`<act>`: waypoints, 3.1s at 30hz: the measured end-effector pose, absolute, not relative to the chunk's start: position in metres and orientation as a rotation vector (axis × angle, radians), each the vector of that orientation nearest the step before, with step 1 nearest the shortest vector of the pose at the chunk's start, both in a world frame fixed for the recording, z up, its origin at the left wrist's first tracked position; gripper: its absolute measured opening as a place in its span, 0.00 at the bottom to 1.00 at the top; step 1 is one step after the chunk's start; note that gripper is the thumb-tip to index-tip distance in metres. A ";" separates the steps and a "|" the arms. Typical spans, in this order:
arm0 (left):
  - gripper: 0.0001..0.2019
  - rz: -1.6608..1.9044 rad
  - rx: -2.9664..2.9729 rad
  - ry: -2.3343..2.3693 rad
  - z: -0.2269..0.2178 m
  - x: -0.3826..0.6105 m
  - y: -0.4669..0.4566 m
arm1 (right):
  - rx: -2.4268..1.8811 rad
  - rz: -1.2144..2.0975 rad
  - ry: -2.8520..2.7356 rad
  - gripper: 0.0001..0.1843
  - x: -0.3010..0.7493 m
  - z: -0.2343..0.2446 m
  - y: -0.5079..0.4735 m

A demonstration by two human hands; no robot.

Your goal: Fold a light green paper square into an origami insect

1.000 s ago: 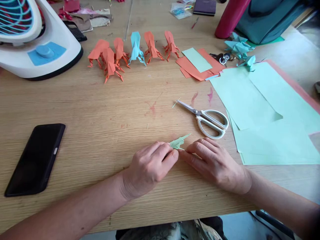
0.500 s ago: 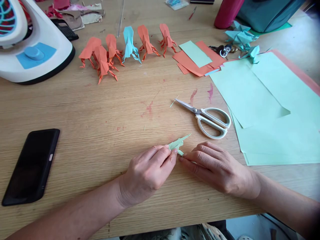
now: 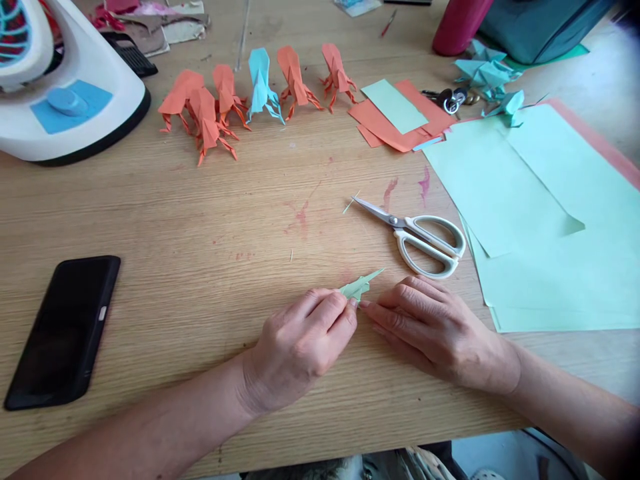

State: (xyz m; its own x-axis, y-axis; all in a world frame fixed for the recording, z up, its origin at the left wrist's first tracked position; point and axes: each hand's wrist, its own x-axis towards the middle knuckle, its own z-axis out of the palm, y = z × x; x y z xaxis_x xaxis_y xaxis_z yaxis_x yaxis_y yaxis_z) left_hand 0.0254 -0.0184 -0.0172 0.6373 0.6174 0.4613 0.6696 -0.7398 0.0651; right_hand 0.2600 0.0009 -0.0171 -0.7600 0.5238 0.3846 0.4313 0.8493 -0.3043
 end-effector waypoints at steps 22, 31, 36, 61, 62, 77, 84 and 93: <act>0.10 -0.728 -2.840 -1.022 -0.016 0.019 -0.017 | -0.679 0.023 -2.635 0.08 0.257 -0.014 0.002; 0.08 -0.676 -2.820 -1.001 -0.017 0.022 -0.016 | -0.624 0.030 -2.633 0.06 0.259 -0.017 0.002; 0.09 -0.647 -2.795 -0.992 -0.016 0.024 -0.016 | -0.671 -0.007 -2.638 0.07 0.258 -0.016 0.001; 0.13 -0.652 -2.825 -0.967 -0.017 0.019 -0.016 | -0.661 0.071 -2.650 0.06 0.266 -0.015 0.000; 0.12 -0.656 -2.821 -0.971 -0.018 0.019 -0.017 | -0.655 0.061 -2.645 0.06 0.266 -0.016 0.000; 0.13 -0.673 -2.821 -0.948 -0.024 0.017 -0.022 | -0.672 0.009 -2.689 0.08 0.263 -0.027 -0.010; 0.11 -0.678 -2.780 -0.962 -0.032 0.017 -0.022 | -0.665 0.037 -2.628 0.10 0.257 -0.020 -0.012; 0.10 -0.496 -2.814 -0.945 -0.030 0.018 -0.023 | -0.707 0.165 -2.626 0.07 0.259 -0.024 -0.014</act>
